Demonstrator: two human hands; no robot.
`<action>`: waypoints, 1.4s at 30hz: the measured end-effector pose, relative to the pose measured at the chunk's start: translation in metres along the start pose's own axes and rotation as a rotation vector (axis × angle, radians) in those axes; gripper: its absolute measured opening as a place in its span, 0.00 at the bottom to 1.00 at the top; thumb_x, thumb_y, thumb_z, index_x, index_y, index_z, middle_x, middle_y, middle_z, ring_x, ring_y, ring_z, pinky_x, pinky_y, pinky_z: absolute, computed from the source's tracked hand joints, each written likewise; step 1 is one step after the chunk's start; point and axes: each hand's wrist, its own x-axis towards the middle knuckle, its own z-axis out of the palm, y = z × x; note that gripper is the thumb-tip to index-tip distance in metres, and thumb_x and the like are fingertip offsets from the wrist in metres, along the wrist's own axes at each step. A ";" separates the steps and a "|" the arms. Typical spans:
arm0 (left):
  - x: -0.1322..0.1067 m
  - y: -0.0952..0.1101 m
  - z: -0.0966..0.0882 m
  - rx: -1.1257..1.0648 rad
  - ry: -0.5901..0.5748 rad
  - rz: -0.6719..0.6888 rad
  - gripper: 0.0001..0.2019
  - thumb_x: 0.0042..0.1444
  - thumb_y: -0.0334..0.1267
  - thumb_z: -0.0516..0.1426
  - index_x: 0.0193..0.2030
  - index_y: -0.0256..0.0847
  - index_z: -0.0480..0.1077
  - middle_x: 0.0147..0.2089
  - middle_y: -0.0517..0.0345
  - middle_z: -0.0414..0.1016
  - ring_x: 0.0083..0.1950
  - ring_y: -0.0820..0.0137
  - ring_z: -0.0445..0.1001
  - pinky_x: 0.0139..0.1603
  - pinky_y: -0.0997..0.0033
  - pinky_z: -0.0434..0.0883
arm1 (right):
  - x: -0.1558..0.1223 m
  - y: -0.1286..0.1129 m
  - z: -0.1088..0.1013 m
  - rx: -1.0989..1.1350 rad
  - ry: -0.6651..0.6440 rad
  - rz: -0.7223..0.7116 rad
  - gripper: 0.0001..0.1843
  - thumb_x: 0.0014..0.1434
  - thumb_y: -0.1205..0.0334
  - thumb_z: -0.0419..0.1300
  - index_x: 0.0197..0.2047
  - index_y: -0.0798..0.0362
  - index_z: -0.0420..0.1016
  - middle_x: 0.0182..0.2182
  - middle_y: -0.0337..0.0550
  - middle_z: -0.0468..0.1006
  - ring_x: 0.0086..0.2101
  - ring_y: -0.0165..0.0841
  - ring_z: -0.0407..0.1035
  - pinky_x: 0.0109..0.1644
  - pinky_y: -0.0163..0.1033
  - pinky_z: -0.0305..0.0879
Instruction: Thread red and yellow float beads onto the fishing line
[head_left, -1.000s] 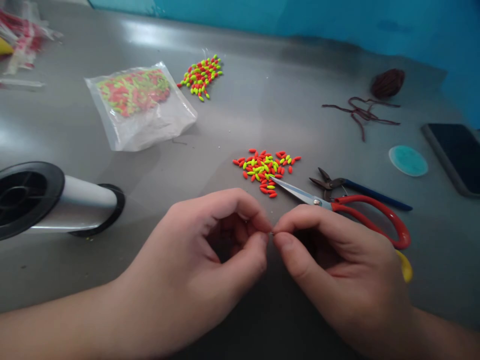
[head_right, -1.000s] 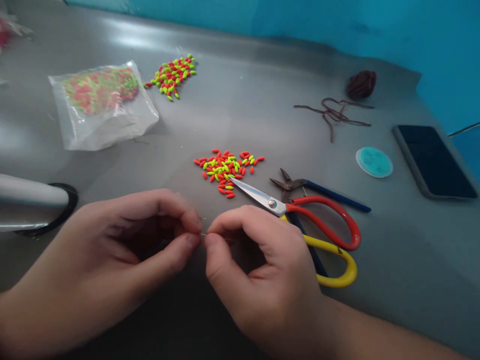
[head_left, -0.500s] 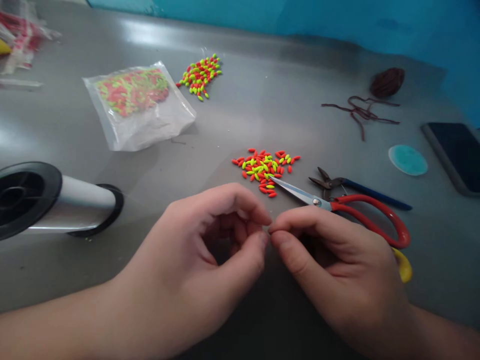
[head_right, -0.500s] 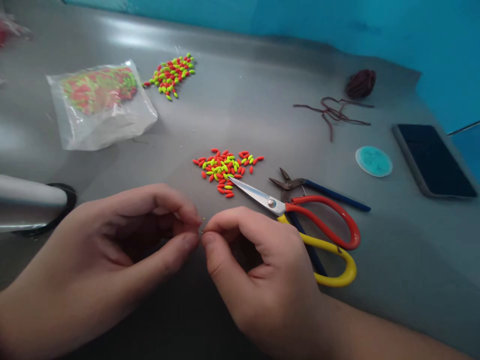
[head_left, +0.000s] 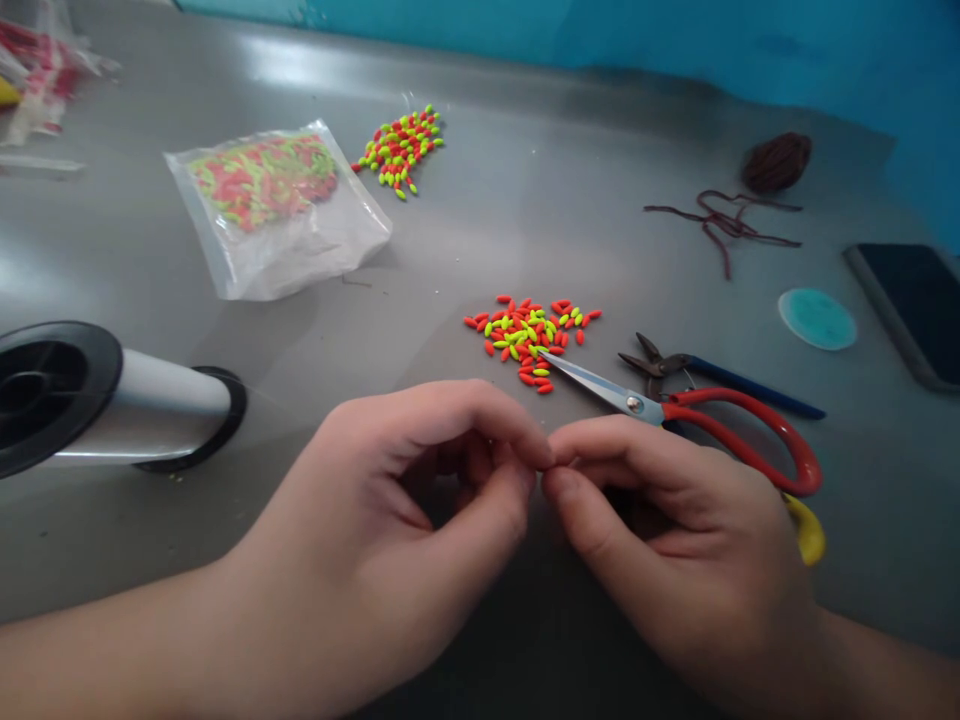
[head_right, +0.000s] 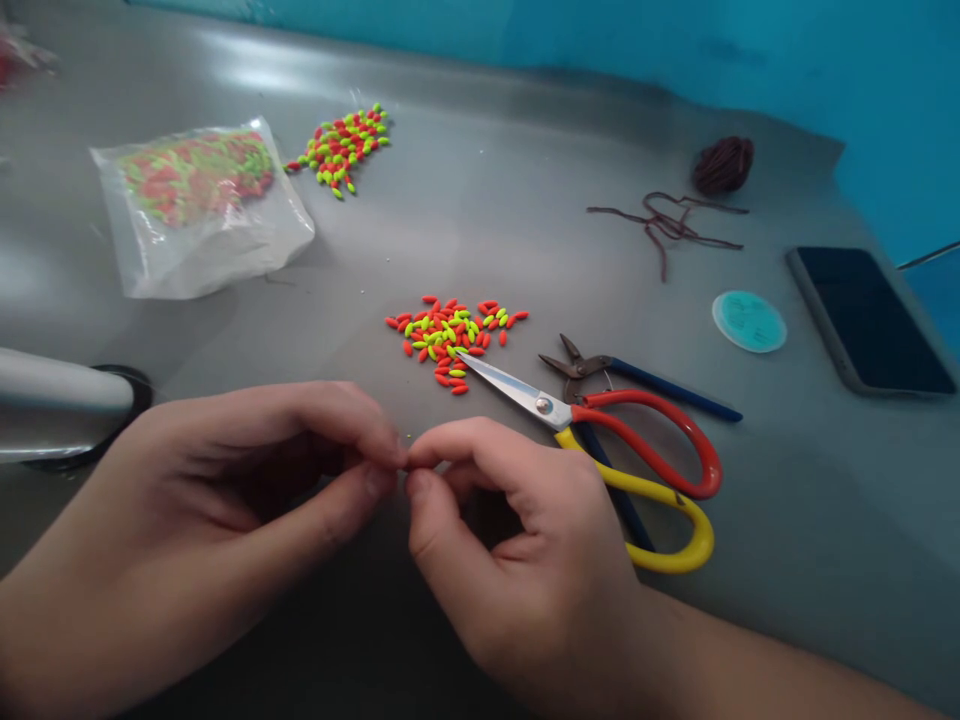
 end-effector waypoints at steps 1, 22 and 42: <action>0.000 0.000 -0.001 0.004 -0.002 -0.014 0.08 0.63 0.29 0.61 0.37 0.45 0.81 0.33 0.66 0.83 0.31 0.76 0.78 0.29 0.83 0.74 | 0.000 0.000 0.000 -0.005 -0.005 0.005 0.10 0.65 0.72 0.62 0.40 0.47 0.82 0.22 0.29 0.82 0.20 0.26 0.75 0.22 0.28 0.69; 0.002 0.004 -0.004 0.025 0.034 -0.108 0.07 0.57 0.31 0.61 0.28 0.45 0.77 0.31 0.62 0.85 0.31 0.69 0.80 0.20 0.81 0.67 | 0.000 -0.002 -0.005 -0.009 -0.071 0.078 0.10 0.66 0.70 0.61 0.35 0.49 0.80 0.23 0.33 0.77 0.21 0.28 0.69 0.21 0.29 0.63; -0.005 0.001 -0.011 0.233 0.007 0.177 0.18 0.57 0.28 0.62 0.53 0.48 0.74 0.42 0.62 0.82 0.40 0.68 0.81 0.38 0.73 0.80 | 0.003 -0.002 -0.004 0.081 -0.071 0.128 0.08 0.64 0.70 0.62 0.33 0.49 0.78 0.21 0.33 0.76 0.20 0.26 0.68 0.22 0.28 0.63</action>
